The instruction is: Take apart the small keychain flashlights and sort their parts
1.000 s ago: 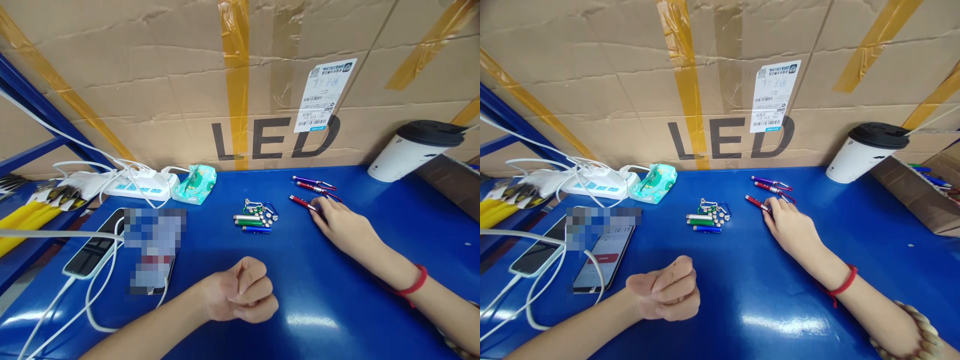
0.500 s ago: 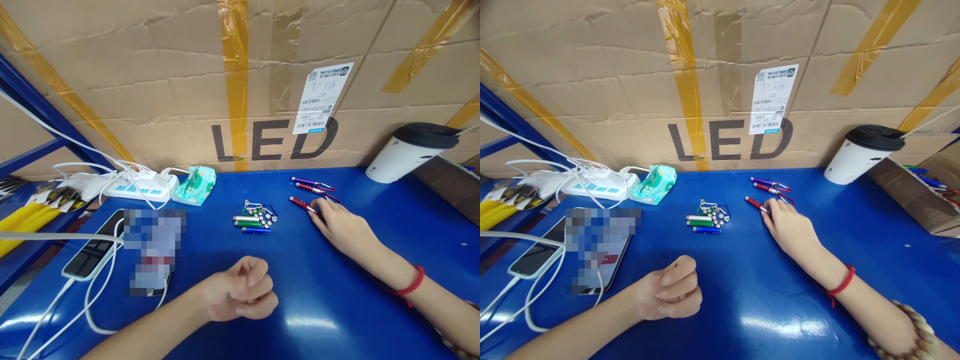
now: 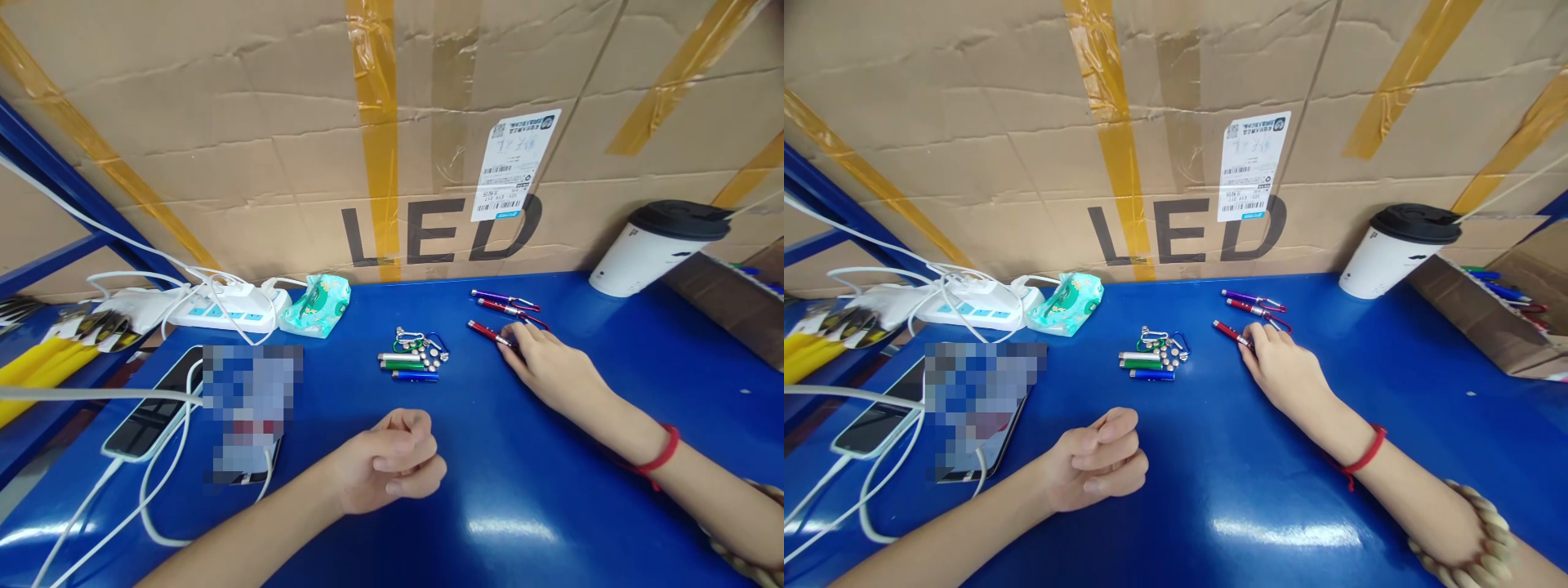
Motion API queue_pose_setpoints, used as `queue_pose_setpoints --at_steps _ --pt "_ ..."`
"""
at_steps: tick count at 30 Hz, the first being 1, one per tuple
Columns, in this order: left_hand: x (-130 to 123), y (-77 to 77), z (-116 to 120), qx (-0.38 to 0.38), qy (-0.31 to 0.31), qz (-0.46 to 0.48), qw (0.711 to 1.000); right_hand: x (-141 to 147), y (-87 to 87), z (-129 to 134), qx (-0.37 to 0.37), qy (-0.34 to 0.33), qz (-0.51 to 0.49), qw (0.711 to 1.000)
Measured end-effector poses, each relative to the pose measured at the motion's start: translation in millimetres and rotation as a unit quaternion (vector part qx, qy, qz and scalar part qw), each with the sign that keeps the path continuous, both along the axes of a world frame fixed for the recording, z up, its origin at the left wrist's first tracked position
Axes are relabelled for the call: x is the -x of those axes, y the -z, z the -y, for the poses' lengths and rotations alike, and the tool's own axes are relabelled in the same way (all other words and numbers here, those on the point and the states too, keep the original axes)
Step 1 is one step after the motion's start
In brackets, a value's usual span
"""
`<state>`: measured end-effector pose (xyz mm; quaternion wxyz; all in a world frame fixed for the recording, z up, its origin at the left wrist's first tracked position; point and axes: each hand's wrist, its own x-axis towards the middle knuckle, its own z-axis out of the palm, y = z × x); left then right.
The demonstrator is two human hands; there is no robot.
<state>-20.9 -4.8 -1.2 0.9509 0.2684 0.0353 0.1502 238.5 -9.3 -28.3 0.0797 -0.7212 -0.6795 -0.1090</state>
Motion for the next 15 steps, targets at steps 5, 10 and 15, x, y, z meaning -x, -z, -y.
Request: queue_pose_setpoints --at_steps 5,10,15 --pt "-0.1 -1.0 0.4 -0.003 -0.025 -0.007 1.0 0.4 0.3 0.1 -0.002 0.002 -0.003 1.0" --pt "-0.6 -2.3 1.4 0.008 -0.036 -0.004 0.999 0.4 -0.9 -0.1 0.008 0.006 -0.007 1.0" --pt "-0.6 -0.8 1.3 0.015 -0.035 0.001 0.999 -1.1 0.0 -0.2 -0.001 -0.002 -0.007 1.0"
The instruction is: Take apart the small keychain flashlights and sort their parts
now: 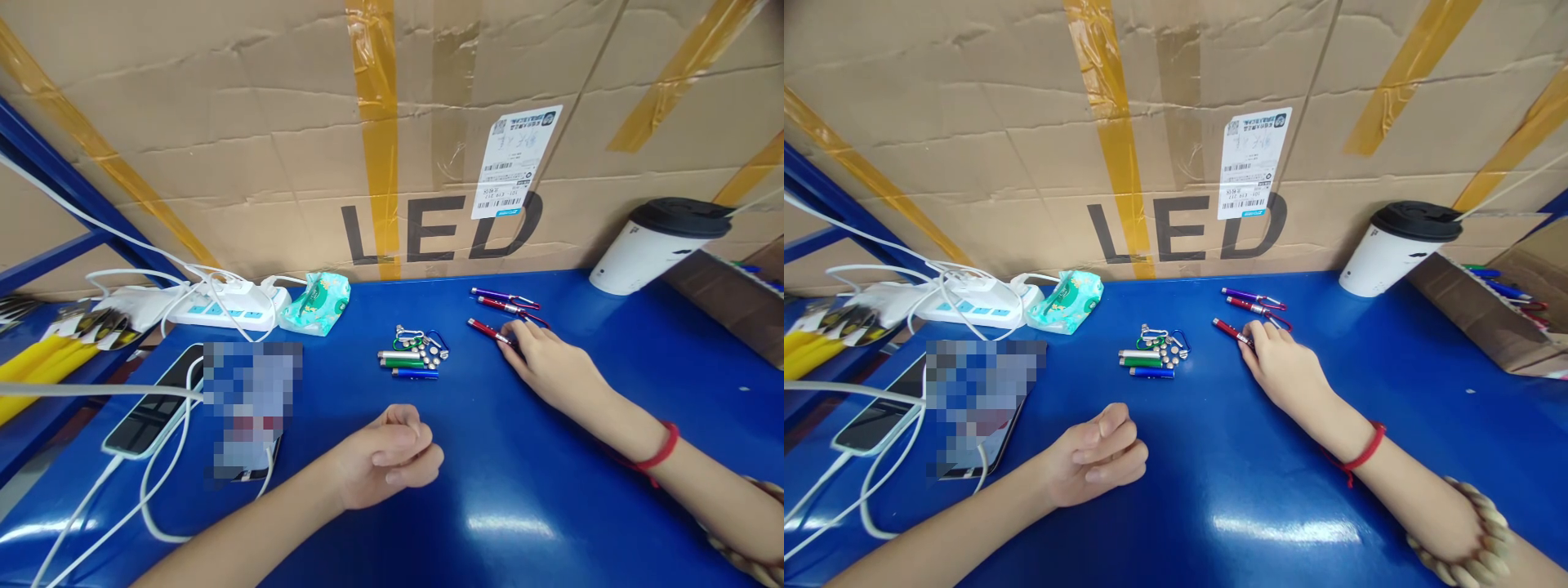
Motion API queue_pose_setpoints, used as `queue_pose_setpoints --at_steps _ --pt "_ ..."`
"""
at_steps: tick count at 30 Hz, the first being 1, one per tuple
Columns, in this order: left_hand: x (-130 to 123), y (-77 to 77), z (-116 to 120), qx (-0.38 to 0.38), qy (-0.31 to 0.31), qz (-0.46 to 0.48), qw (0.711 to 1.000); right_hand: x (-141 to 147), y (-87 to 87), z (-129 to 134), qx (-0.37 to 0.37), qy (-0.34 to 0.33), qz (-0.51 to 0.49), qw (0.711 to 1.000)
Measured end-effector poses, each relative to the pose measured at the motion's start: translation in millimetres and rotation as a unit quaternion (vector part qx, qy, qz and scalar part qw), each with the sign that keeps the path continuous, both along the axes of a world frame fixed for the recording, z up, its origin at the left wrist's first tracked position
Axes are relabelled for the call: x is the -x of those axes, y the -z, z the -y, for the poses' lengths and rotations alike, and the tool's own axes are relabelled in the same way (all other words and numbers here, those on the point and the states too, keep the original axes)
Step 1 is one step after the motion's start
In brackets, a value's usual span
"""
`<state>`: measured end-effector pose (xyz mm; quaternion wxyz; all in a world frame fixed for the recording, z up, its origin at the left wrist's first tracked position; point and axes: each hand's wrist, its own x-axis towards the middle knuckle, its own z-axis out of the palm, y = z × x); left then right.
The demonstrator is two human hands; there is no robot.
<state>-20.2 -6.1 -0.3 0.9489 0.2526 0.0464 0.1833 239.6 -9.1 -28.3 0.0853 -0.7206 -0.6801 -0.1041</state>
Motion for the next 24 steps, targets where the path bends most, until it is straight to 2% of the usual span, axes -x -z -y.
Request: queue_pose_setpoints --at_steps 9,15,20,24 --pt "0.0 -1.6 0.0 -0.013 -0.006 -0.027 1.0 0.0 -0.3 0.0 0.005 0.0 0.001 1.0" --pt "-3.2 -6.4 2.4 -0.098 -0.042 -0.084 0.991 0.8 -3.0 0.3 0.019 -0.002 0.002 1.0" --pt "-2.9 -1.9 5.2 -0.184 -0.072 -0.111 0.974 3.8 -5.4 1.2 0.028 0.01 0.005 1.0" --pt "-0.7 0.7 5.4 -0.213 -0.078 -0.134 0.965 4.2 -4.7 1.5 0.02 0.012 0.002 1.0"
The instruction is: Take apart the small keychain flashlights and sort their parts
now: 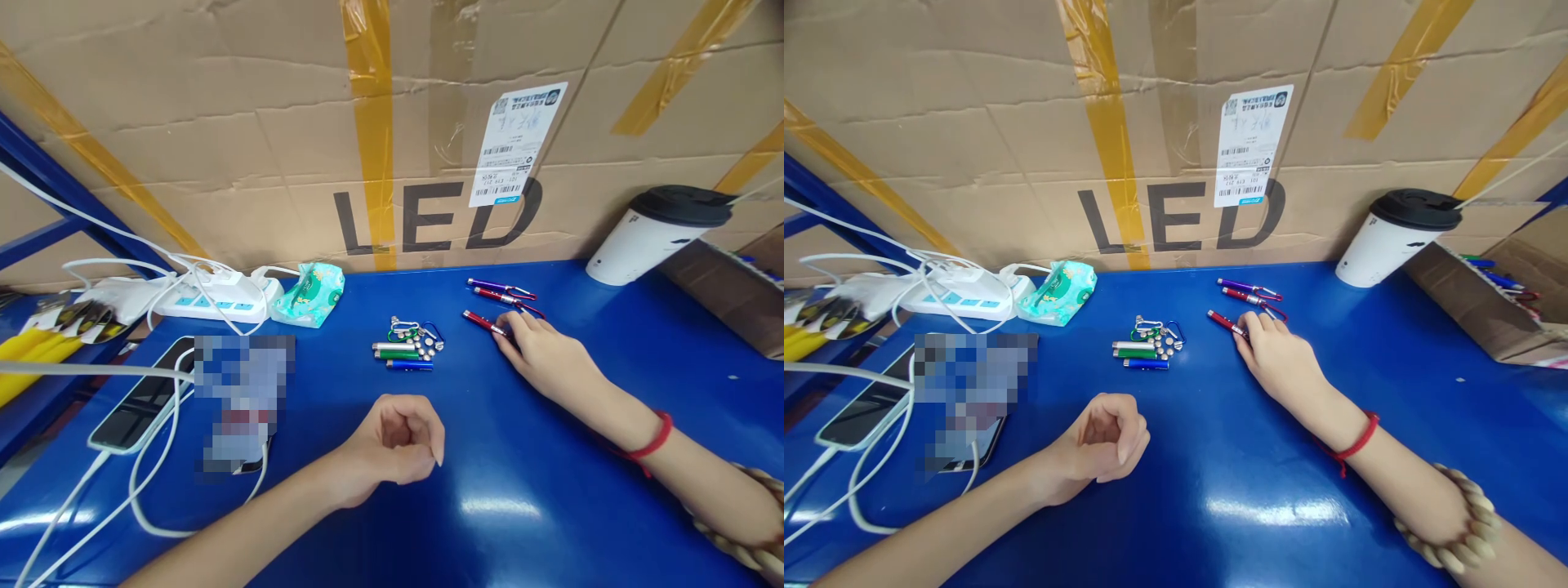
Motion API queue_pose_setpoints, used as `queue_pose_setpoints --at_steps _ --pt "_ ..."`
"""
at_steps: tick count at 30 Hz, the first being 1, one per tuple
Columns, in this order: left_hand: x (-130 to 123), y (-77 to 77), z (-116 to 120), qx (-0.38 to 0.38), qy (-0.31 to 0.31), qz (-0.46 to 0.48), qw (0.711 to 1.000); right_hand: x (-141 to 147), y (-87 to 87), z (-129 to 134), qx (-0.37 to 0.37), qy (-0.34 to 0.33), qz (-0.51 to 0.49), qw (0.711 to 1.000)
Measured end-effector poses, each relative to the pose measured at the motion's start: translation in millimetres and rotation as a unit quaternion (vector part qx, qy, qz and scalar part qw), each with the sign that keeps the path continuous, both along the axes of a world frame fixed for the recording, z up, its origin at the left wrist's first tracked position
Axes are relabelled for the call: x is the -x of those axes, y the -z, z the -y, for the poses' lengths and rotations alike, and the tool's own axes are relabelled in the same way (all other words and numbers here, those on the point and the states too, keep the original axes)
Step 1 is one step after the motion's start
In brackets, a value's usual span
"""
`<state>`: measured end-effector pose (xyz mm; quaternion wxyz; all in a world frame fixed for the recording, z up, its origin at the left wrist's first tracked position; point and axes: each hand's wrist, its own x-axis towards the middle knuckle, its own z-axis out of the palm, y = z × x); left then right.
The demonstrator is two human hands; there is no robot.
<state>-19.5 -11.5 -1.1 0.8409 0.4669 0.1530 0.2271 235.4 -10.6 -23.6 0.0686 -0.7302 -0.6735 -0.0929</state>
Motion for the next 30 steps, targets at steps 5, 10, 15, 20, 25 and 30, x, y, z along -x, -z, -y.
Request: queue_pose_setpoints --at_steps 5,10,15,20,25,30 --pt "-0.7 -1.4 -0.4 0.009 0.0 0.01 1.0 -1.8 1.7 -0.1 -0.003 -0.009 0.011 1.0" --pt "-1.4 -3.8 -0.6 0.028 0.001 0.033 0.999 -2.1 1.0 0.2 0.006 -0.006 0.009 1.0" --pt "-1.8 -8.8 -0.9 0.06 0.002 0.044 0.997 -1.9 0.0 0.5 0.006 -0.008 0.002 1.0" --pt "-2.3 -9.7 -0.3 0.072 0.007 0.022 0.997 0.1 -2.2 0.4 0.017 0.001 0.002 1.0" --pt "-2.2 -10.4 -0.8 0.074 0.011 0.004 0.997 1.1 -2.1 0.0 0.018 0.007 0.006 1.0" --pt "-3.2 -10.9 -1.7 0.049 0.002 -0.026 0.998 -0.6 1.0 -0.5 0.012 -0.001 0.02 1.0"
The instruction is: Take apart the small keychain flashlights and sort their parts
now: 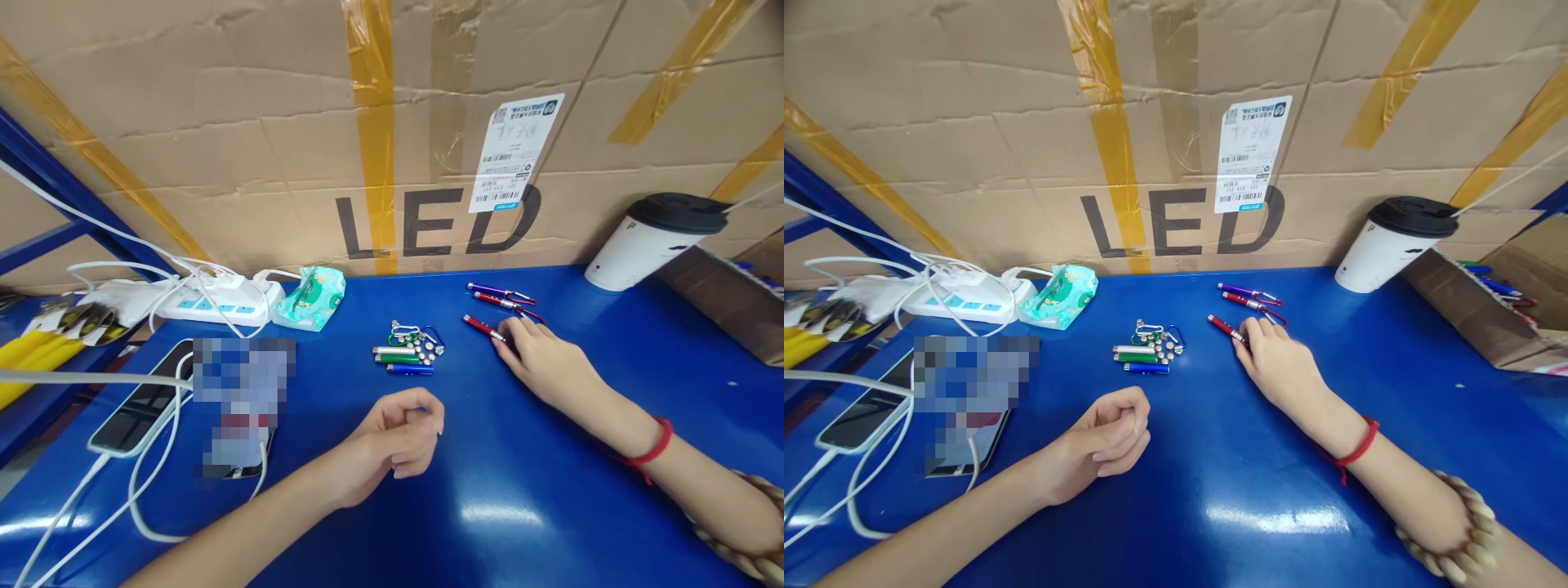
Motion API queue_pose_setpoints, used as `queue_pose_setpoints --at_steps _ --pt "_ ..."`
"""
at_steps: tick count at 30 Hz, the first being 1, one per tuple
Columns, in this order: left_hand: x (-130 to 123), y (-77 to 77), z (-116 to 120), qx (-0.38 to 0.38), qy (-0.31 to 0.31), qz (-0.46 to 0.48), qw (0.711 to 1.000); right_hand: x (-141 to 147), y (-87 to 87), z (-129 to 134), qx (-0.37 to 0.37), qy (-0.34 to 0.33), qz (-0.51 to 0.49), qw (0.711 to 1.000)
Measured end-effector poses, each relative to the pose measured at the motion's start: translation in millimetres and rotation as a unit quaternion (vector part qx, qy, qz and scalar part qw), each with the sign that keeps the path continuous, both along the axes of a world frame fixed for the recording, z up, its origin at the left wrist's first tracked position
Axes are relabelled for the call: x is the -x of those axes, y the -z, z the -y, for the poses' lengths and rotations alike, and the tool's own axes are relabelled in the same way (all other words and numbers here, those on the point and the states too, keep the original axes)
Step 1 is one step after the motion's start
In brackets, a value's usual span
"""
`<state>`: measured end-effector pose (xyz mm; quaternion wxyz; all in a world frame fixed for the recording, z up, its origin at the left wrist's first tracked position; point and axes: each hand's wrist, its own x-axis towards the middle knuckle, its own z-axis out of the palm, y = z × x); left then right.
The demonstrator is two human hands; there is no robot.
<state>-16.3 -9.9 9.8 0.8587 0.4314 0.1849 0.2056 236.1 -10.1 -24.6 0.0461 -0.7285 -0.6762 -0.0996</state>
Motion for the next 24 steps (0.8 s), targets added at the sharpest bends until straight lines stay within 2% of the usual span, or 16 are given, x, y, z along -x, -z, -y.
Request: queue_pose_setpoints --at_steps 5,7,9,12,14,17,19,21,23,24 --pt "-1.5 -0.5 -0.7 -0.009 -0.005 -0.035 0.999 3.0 -2.4 1.1 0.023 -0.005 0.036 0.999" --pt "-2.0 -1.1 -1.4 -0.006 -0.01 -0.041 0.999 4.6 -5.4 1.4 0.029 -0.004 0.02 0.999" --pt "-2.6 -1.8 -2.4 0.003 -0.02 -0.047 0.999 5.5 -9.2 0.9 0.031 0.0 -0.036 0.999" --pt "-4.0 -2.4 -4.3 0.022 -0.031 -0.052 0.998 8.0 -14.6 -0.5 0.044 0.001 -0.189 0.981" --pt "-4.7 -1.8 -5.8 0.034 -0.033 -0.049 0.998 13.3 -17.5 0.0 0.043 -0.029 -0.324 0.945" --pt "-5.2 2.0 -7.9 0.061 -0.026 -0.028 0.997 29.3 -21.4 7.2 0.051 -0.111 -0.523 0.843" --pt "-5.0 5.7 -9.2 0.078 -0.011 -0.006 0.997 42.7 -23.6 16.7 0.109 -0.159 -0.602 0.775" --pt "-4.6 9.4 -10.2 0.079 0.013 0.012 0.997 54.3 -25.0 27.3 0.191 -0.198 -0.636 0.721" --pt "-4.1 11.9 -10.8 0.07 0.043 0.008 0.997 61.6 -25.2 35.5 0.257 -0.225 -0.628 0.699" --pt "-3.9 12.6 -10.8 0.064 0.061 -0.006 0.996 63.4 -25.0 38.0 0.276 -0.232 -0.617 0.7"
